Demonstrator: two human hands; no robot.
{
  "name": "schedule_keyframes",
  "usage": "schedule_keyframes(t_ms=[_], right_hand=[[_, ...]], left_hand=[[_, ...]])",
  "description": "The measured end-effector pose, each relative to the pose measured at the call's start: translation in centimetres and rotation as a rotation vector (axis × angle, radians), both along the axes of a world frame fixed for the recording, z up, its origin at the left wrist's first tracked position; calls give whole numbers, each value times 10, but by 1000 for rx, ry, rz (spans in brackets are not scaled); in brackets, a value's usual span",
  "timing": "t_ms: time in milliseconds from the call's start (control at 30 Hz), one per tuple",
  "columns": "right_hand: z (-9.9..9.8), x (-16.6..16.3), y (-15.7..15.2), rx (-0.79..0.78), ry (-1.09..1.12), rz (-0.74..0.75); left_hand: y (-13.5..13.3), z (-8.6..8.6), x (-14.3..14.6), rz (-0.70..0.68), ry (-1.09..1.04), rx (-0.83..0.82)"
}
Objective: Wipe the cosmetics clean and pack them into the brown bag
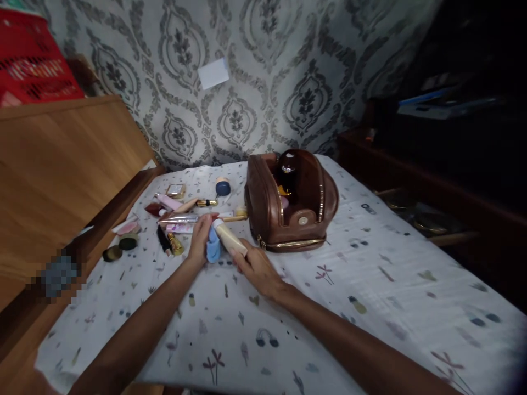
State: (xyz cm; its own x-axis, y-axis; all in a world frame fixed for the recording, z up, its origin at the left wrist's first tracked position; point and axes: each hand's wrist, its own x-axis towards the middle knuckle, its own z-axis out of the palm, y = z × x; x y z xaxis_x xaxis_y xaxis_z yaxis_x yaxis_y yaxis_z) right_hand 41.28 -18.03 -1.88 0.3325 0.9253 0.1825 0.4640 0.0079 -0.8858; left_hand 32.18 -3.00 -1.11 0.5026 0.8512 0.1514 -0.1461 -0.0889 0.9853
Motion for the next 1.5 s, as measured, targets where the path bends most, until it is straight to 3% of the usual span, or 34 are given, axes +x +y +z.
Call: schedule_keyframes(t_ms=[133, 333, 633, 933, 1033, 1267, 1367, 1500], right_hand=[[1, 2, 0, 58, 161, 45], [6, 2, -2, 5, 344, 86], [3, 0, -5, -1, 32, 112], [3, -3, -10, -7, -222, 131], [6, -3, -10, 17, -91, 125], [14, 1, -6, -46, 633, 56], [15, 1, -6, -62, 702, 83], [8, 0, -6, -85, 568, 91]], left_hand=[[-5, 0, -4, -137, 88, 127], [-11, 2, -7, -115, 209, 335], [3, -1, -4, -143, 348, 403], [15, 17, -16, -282, 481, 365], [23, 24, -25, -391, 398, 283], [19, 51, -52, -728, 257, 134], [15, 46, -59, -719, 229, 94], [14, 26, -62, -605, 281, 38]])
